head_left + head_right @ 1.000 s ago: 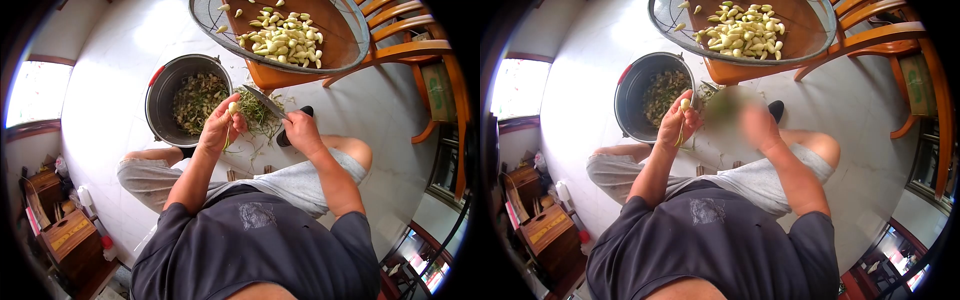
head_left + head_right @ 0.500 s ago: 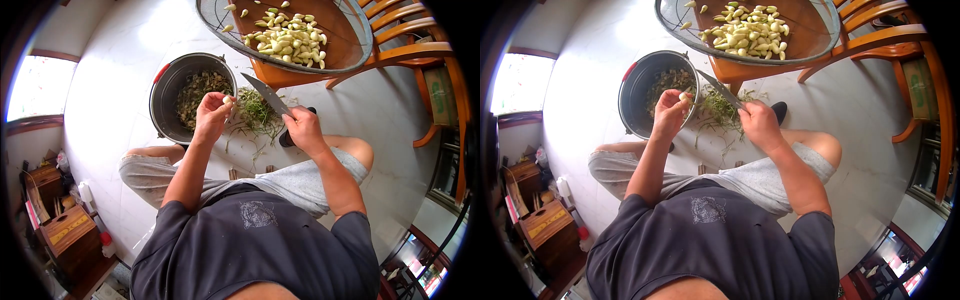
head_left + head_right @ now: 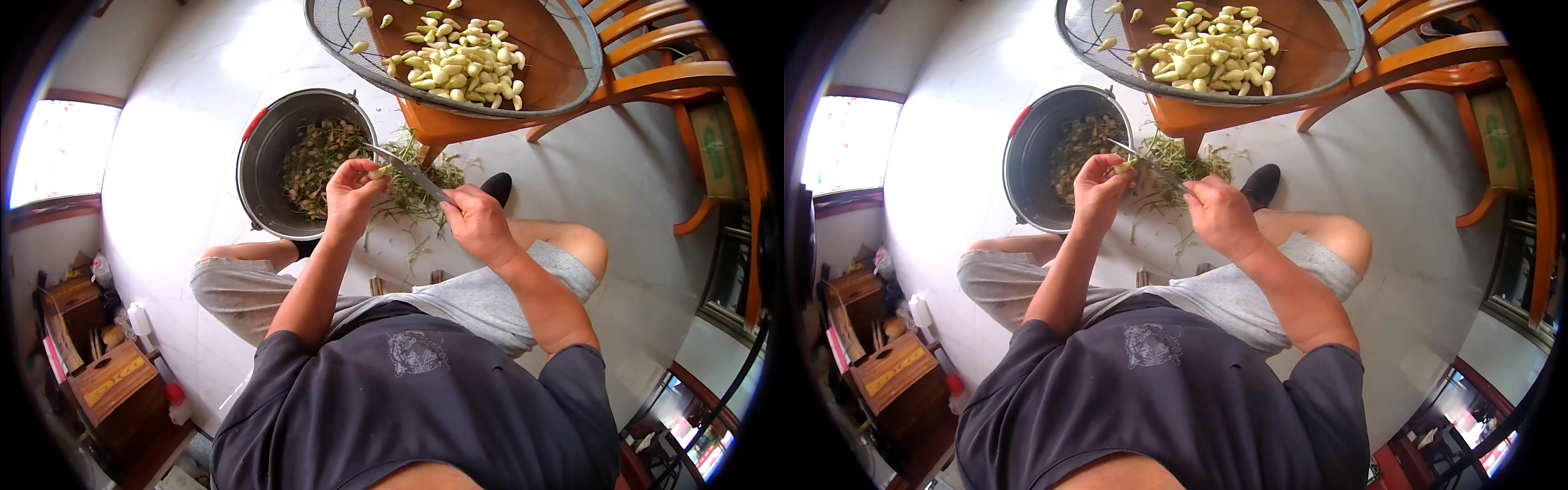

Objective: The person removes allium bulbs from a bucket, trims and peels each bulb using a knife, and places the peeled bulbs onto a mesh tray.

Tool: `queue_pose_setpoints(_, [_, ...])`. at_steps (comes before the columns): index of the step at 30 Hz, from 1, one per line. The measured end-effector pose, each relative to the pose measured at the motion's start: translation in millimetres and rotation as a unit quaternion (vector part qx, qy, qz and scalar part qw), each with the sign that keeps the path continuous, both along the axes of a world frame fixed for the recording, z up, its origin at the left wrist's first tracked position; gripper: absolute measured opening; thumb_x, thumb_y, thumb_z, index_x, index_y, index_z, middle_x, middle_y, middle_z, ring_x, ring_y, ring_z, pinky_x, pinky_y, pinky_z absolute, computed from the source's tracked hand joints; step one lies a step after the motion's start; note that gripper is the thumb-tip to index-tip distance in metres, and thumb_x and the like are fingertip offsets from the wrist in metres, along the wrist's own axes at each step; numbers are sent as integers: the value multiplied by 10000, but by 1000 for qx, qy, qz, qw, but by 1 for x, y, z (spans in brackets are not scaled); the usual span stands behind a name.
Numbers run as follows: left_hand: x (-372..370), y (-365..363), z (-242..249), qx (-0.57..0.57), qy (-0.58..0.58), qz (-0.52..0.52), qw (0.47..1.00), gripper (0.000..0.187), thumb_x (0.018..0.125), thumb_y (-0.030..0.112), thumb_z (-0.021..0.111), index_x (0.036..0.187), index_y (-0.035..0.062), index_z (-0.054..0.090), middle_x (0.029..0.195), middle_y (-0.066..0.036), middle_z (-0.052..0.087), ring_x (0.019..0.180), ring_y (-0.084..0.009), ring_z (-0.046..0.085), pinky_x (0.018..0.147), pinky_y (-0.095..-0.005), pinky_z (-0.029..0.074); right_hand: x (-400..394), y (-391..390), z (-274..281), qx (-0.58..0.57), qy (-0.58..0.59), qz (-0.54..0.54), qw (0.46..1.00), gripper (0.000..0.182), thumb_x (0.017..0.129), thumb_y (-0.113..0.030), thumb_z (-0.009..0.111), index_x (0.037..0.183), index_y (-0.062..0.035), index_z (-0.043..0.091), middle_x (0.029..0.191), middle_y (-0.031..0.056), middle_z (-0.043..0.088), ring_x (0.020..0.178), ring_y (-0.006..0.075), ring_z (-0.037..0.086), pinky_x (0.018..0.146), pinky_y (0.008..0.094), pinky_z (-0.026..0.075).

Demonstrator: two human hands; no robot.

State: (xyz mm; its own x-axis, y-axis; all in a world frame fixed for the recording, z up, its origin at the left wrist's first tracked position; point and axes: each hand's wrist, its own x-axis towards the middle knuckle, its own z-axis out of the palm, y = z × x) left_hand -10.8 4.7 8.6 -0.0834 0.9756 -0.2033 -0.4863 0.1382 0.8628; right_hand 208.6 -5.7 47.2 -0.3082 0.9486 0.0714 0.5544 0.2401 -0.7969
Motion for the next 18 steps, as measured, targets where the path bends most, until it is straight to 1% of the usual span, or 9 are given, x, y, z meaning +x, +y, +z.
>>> queue_pose_setpoints(5, [4, 0, -4, 7, 39, 0, 999, 171, 776, -72, 670, 904, 12, 596, 827, -28, 621, 740, -89, 597, 680, -242, 524, -3, -1, -2, 34, -26, 6, 999, 170, 825, -101, 587, 952, -21, 667, 845, 136, 616, 759, 326, 612, 688, 389, 502])
queue_pose_setpoints(8, [3, -1, -2, 9, 54, 2, 999, 167, 776, -69, 673, 907, 5, 600, 831, -32, 626, 738, -92, 597, 684, -242, 523, -5, -2, 2, 32, -50, 13, 998, 181, 819, -74, 605, 976, -5, 662, 851, 144, 619, 774, 313, 607, 704, 364, 496])
queue_pose_setpoints(11, [3, -1, -1, 16, 44, 6, 999, 162, 780, -72, 665, 910, -1, 600, 834, -45, 630, 740, -106, 604, 690, -245, 522, -7, -2, 5, 31, -57, 15, 998, 140, 825, -85, 591, 921, -7, 658, 870, 158, 619, 800, 331, 605, 712, 386, 493])
queue_pose_setpoints(14, [-1, -1, -3, 15, 18, 6, 1000, 159, 792, -72, 651, 928, -8, 599, 861, -66, 634, 762, -133, 620, 705, -262, 529, 5, 2, -18, -60, -178, 38, 981, 129, 827, -108, 580, 837, 7, 640, 851, 193, 620, 807, 367, 600, 728, 422, 484])
queue_pose_setpoints(17, [-6, 4, 0, 13, -31, -6, 999, 168, 808, -66, 634, 965, -17, 597, 912, -91, 633, 806, -173, 639, 732, -291, 538, 20, 6, -19, -138, -240, 47, 960, 127, 803, -96, 543, 806, 0, 626, 833, 211, 624, 802, 385, 610, 733, 458, 488])
queue_pose_setpoints(18, [-6, 4, 1, 11, -52, -8, 999, 173, 814, -63, 628, 979, -20, 595, 930, -99, 632, 823, -187, 644, 743, -301, 541, 21, 8, -17, -156, -239, 33, 958, 130, 802, -99, 544, 808, 0, 627, 830, 216, 626, 810, 388, 608, 743, 462, 484])
